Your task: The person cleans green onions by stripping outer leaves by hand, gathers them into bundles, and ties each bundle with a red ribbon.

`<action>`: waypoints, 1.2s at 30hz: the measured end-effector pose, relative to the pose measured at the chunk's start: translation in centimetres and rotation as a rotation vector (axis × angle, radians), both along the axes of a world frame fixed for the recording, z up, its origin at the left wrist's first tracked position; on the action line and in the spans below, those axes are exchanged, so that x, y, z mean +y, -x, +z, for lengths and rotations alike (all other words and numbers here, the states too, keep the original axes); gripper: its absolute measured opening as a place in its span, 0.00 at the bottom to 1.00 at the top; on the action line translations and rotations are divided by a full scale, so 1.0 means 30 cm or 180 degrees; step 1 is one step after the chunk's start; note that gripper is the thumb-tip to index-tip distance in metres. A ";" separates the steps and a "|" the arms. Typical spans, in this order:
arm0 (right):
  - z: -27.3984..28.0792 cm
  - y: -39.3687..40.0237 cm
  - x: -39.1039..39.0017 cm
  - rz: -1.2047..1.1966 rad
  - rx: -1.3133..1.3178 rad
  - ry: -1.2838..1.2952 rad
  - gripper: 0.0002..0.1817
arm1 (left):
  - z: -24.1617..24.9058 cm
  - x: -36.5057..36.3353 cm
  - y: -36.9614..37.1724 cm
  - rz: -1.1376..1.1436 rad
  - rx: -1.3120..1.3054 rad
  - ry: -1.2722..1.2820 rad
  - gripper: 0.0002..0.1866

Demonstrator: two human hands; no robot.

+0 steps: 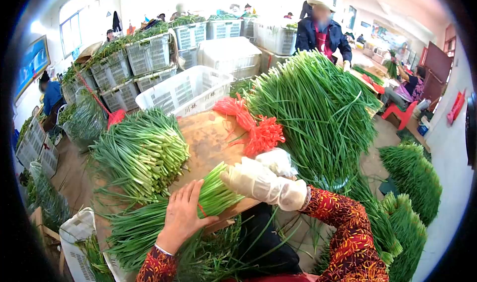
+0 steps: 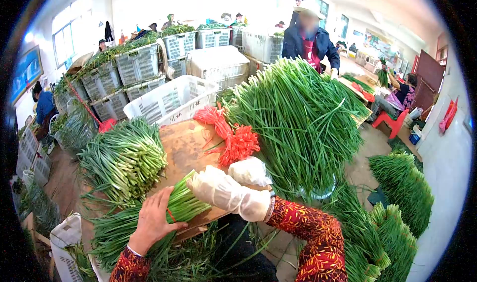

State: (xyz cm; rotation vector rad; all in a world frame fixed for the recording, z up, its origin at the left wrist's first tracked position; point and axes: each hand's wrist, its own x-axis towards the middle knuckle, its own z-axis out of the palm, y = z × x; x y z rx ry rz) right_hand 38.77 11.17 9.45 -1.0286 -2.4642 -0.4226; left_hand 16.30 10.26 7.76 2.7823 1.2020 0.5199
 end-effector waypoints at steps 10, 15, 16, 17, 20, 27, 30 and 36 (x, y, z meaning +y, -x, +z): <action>-0.018 -0.014 0.054 0.0046 -0.0049 0.1058 0.04 | 0.004 -0.003 0.001 -0.0029 0.0011 -0.0017 0.48; -0.020 -0.020 0.056 0.0126 0.0214 0.0579 0.05 | 0.000 0.003 0.007 -0.0026 0.0015 0.0004 0.48; 0.017 -0.023 0.041 0.0134 0.0209 0.0579 0.05 | -0.004 0.005 0.011 -0.0034 -0.0013 -0.0001 0.48; 0.064 -0.022 0.013 -0.0220 0.0102 0.0744 0.06 | -0.006 0.006 0.013 -0.0026 -0.0017 -0.0001 0.48; 0.094 -0.035 -0.003 -0.0693 -0.0197 0.0733 0.06 | -0.012 0.009 0.016 -0.0057 -0.0058 0.0003 0.48; 0.024 -0.099 0.021 -0.1441 -0.0451 0.0793 0.04 | -0.031 0.011 0.022 -0.0035 -0.0068 -0.0051 0.50; -0.034 -0.137 0.031 -0.1003 0.0470 0.0344 0.03 | 0.003 0.000 0.023 -0.0012 -0.0182 0.0043 0.52; 0.008 -0.154 -0.195 -0.0659 0.3614 0.2095 0.09 | 0.048 -0.027 0.082 0.0386 0.0428 0.0080 0.55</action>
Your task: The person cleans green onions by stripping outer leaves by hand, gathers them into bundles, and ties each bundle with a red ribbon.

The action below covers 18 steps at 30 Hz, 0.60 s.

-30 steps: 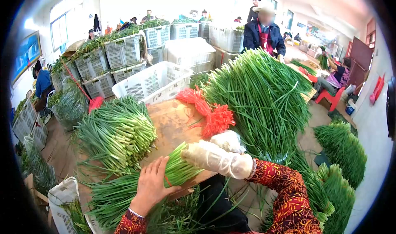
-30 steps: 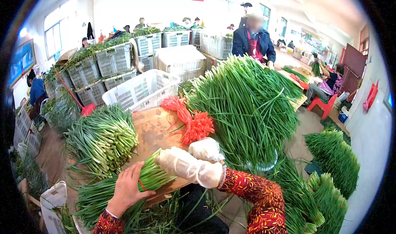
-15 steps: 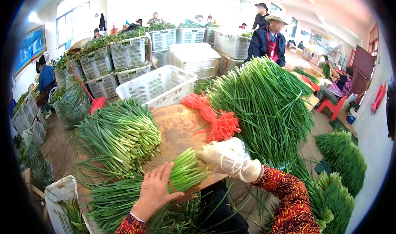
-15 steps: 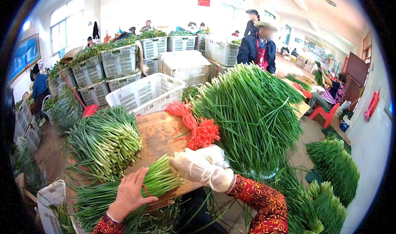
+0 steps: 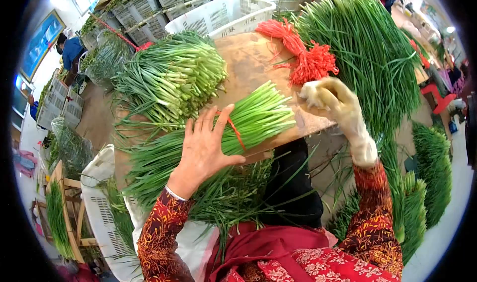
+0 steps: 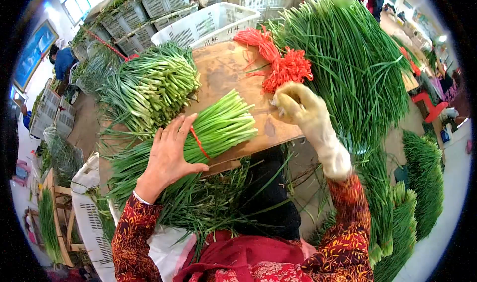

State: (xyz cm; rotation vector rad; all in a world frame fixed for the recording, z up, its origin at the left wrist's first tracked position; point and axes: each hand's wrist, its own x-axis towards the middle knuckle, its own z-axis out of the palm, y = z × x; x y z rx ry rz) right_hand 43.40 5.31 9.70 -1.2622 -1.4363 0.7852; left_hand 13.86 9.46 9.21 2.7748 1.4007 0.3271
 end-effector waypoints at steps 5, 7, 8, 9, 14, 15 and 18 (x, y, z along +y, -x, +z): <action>-0.186 0.198 -0.260 0.1004 0.1390 0.1937 0.14 | -0.003 0.019 -0.016 -0.0213 -0.0507 0.0365 0.53; -0.241 0.276 -0.305 0.1228 0.0909 0.1589 0.26 | 0.004 -0.027 -0.029 -0.0422 -0.0764 0.0089 0.53; -0.260 0.321 -0.313 0.1240 0.1110 0.1433 0.33 | 0.016 -0.070 -0.025 -0.0194 -0.0930 0.0268 0.52; -0.261 0.344 -0.308 0.1220 0.1035 0.1249 0.37 | 0.039 -0.107 -0.031 -0.0138 -0.0998 0.0340 0.52; -0.246 0.393 -0.280 0.1110 0.1321 0.0405 0.61 | 0.166 -0.289 -0.090 0.0223 -0.1988 0.0964 0.53; -0.244 0.421 -0.272 0.1200 0.1432 0.0250 0.65 | 0.155 -0.293 -0.055 0.0189 -0.1980 0.0990 0.53; -0.159 0.445 -0.339 0.2166 0.3930 0.0091 0.58 | 0.159 -0.306 -0.069 0.0388 -0.2251 0.0715 0.53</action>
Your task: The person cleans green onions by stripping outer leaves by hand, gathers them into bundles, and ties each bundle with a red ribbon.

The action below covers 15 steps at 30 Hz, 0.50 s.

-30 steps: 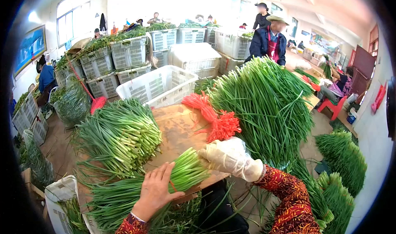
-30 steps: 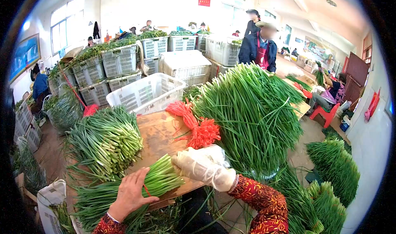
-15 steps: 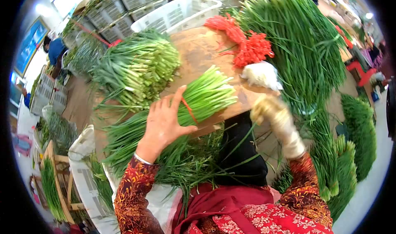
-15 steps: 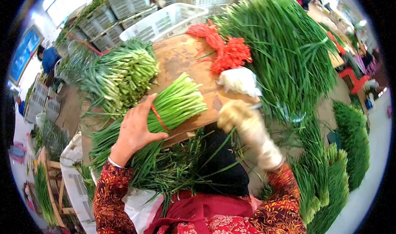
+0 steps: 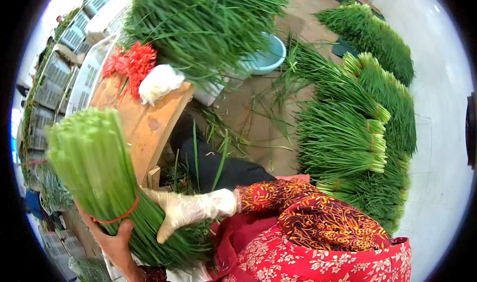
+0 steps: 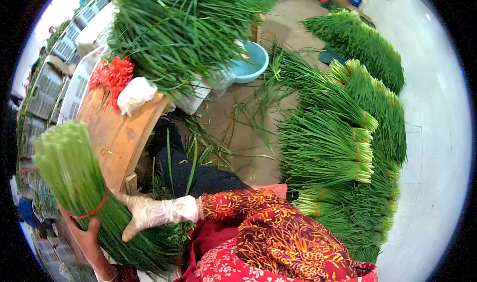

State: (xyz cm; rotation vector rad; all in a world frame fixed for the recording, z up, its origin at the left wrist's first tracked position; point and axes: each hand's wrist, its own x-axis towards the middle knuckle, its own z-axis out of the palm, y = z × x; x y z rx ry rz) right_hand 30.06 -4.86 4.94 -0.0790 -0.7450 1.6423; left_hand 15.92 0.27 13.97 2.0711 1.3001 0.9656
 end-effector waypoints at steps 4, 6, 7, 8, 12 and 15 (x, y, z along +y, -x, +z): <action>-0.031 -0.122 -0.006 -0.0805 -0.0178 0.0266 0.59 | -0.054 -0.021 -0.204 0.0071 -0.0925 0.0427 0.50; -0.035 -0.173 -0.039 -0.1330 -0.0223 0.0311 0.49 | -0.059 -0.051 -0.302 -0.0836 -0.0423 -0.0233 0.59; -0.047 -0.200 -0.055 -0.1467 -0.0098 0.0373 0.47 | -0.076 -0.077 -0.328 -0.0863 -0.0426 -0.0256 0.59; -0.045 -0.237 -0.080 -0.1597 0.0029 0.0435 0.45 | -0.098 -0.107 -0.354 -0.1163 -0.0370 -0.0180 0.61; -0.046 -0.359 -0.140 -0.1816 0.0861 0.0986 0.36 | -0.228 -0.169 -0.359 -0.1561 -0.0088 0.0282 0.66; -0.057 -0.446 -0.169 -0.1872 0.1375 0.0897 0.34 | -0.265 -0.219 -0.399 -0.1774 -0.0520 0.1172 0.63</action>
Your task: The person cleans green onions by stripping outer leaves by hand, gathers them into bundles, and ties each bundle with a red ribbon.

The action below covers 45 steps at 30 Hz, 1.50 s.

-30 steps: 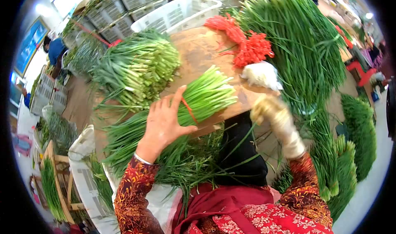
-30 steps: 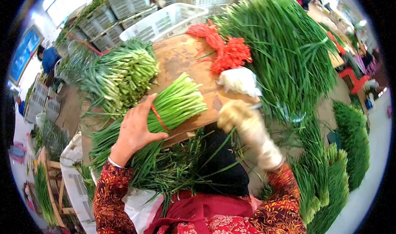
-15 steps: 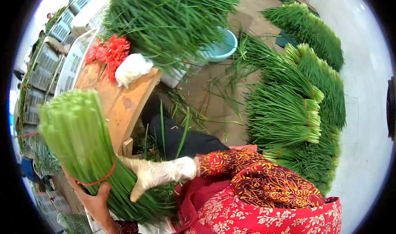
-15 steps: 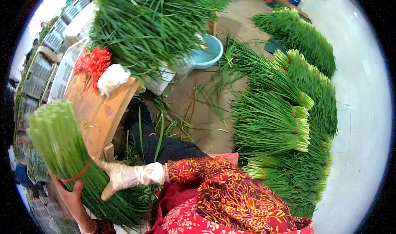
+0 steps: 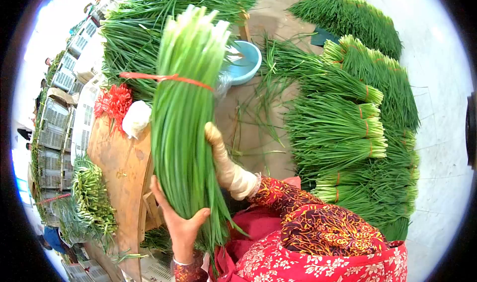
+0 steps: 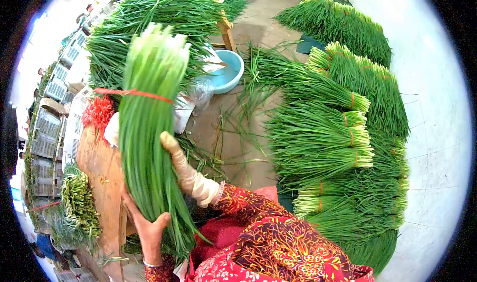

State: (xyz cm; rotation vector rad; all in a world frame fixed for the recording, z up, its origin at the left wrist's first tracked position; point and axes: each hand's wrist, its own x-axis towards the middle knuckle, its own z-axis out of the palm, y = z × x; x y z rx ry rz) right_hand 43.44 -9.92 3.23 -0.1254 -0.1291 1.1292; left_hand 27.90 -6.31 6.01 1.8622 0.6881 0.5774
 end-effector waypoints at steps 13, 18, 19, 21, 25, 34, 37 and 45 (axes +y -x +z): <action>-0.170 -0.060 -0.050 -0.0126 0.0106 0.0629 0.37 | -0.134 -0.058 0.011 0.0064 0.0750 0.0365 0.53; -0.209 -0.105 -0.085 -0.0261 0.0070 0.0927 0.42 | -0.142 -0.081 -0.039 -0.0313 0.0900 0.0062 0.50; -0.218 -0.117 -0.090 -0.0321 0.0079 0.0945 0.42 | -0.127 -0.097 -0.049 -0.0289 0.0943 0.0290 0.49; -0.232 -0.141 -0.131 -0.0215 0.0042 0.1181 0.42 | -0.166 -0.100 -0.029 -0.0355 0.1011 0.0617 0.46; -0.302 -0.203 -0.153 -0.0746 0.0168 0.1609 0.42 | -0.231 -0.098 -0.001 -0.0777 0.1391 0.0444 0.34; -0.579 -0.468 -0.447 -0.2440 -0.0422 0.1943 0.47 | -0.271 -0.100 -0.029 -0.1233 0.1639 0.1382 0.22; -0.470 -0.524 -0.604 -0.2875 -0.0391 0.2024 0.45 | -0.283 -0.076 -0.013 -0.1482 0.1505 0.1460 0.23; -0.422 -0.597 -0.954 -0.3797 0.0353 0.4666 0.52 | -0.280 -0.013 -0.018 -0.1053 0.1559 0.1590 0.22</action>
